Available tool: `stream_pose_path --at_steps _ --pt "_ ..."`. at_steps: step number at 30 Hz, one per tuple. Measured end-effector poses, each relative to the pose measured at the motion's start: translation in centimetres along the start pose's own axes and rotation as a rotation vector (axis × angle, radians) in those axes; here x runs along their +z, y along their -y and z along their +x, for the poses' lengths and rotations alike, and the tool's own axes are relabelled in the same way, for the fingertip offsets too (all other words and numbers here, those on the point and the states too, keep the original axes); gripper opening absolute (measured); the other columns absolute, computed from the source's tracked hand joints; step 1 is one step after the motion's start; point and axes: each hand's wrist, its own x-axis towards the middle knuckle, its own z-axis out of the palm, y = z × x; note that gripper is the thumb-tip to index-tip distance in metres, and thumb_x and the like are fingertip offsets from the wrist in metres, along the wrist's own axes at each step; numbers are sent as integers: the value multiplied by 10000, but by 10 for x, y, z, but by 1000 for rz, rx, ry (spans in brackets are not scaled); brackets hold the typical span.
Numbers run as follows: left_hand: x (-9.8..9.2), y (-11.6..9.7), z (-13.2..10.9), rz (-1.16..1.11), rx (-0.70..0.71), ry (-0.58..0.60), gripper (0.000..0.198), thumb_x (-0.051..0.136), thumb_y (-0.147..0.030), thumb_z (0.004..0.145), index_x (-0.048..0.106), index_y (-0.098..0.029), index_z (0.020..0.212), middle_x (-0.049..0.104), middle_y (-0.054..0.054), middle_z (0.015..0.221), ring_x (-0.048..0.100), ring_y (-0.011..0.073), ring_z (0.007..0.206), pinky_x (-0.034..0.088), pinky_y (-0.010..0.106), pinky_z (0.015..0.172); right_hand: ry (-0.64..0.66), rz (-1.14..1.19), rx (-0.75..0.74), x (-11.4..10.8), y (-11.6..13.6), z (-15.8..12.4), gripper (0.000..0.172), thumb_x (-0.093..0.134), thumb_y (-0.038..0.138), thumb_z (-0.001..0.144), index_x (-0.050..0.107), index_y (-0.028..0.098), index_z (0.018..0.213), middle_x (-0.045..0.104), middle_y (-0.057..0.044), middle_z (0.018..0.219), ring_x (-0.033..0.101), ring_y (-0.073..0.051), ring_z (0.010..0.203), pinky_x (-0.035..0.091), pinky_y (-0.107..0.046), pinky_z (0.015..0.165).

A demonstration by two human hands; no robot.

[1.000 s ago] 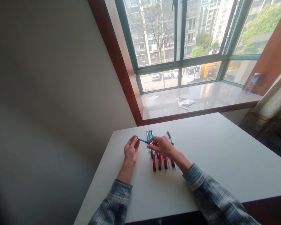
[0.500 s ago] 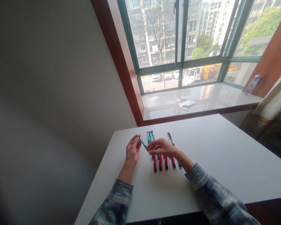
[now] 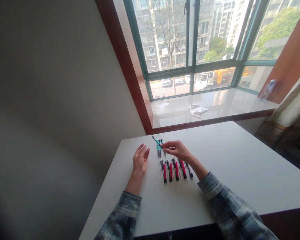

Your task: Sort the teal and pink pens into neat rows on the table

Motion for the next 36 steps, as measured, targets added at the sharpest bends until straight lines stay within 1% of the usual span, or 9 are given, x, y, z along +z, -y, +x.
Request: stream_pose_path --at_steps 4,6,10,14,27,29,31,34,36 --pt "0 -2 -1 13 -3 -21 187 738 -44 850 716 -159 995 677 56 982 675 69 733 590 153 691 -150 -267 -8 -9 -15 -1 326 717 426 862 776 214 1102 790 -71 1020 745 -224 905 627 -419 879" --pt "1 -3 -2 24 -5 -22 176 740 -46 848 720 -159 981 672 55 977 661 62 718 584 149 682 -145 -399 -1 -10 -21 -3 275 699 390 873 783 223 1075 792 -62 991 741 -217 862 630 -403 844" --pt "2 -3 -3 43 -9 -28 154 726 -52 854 722 -158 966 662 47 939 642 55 695 565 137 658 -60 -534 19 -7 -23 -5 220 678 330 871 789 232 1033 788 -41 929 724 -205 805 613 -361 786" --pt "1 -3 -4 50 -16 -23 149 731 -69 848 721 -159 966 654 38 892 625 55 680 550 138 649 0 -589 43 -2 -19 -6 221 669 323 870 788 243 1037 782 -39 917 713 -202 802 584 -325 752" --pt "0 -3 -4 70 -44 4 219 804 -146 779 722 -173 980 653 21 866 607 62 684 502 165 657 56 -599 15 0 -21 -7 239 665 331 882 772 237 1074 772 -49 941 692 -202 769 560 -332 710" --pt "0 -3 -4 66 -49 5 238 811 -153 766 721 -178 985 649 17 865 597 59 677 493 161 649 41 -594 0 -6 -19 -6 239 661 339 893 768 241 1082 771 -52 941 697 -207 785 566 -338 717" --pt "0 -4 -4 65 -52 3 266 820 -160 750 719 -182 995 646 11 859 592 57 672 486 161 646 -21 -597 -19 -20 -17 -4 257 645 335 906 750 251 1124 771 -51 957 701 -211 814 574 -355 747" --pt "2 -5 -5 69 -61 -1 298 835 -173 727 718 -184 1001 645 4 848 587 56 664 483 170 655 -165 -626 -32 -53 -19 -1 330 625 273 894 700 257 1215 766 -50 998 696 -217 875 577 -385 800" --pt "3 -6 -6 75 -62 7 314 844 -184 715 717 -187 1003 649 1 848 587 58 661 483 181 666 -202 -643 -18 -75 -23 -1 408 631 235 861 662 261 1267 755 -54 1057 685 -231 955 576 -399 819"
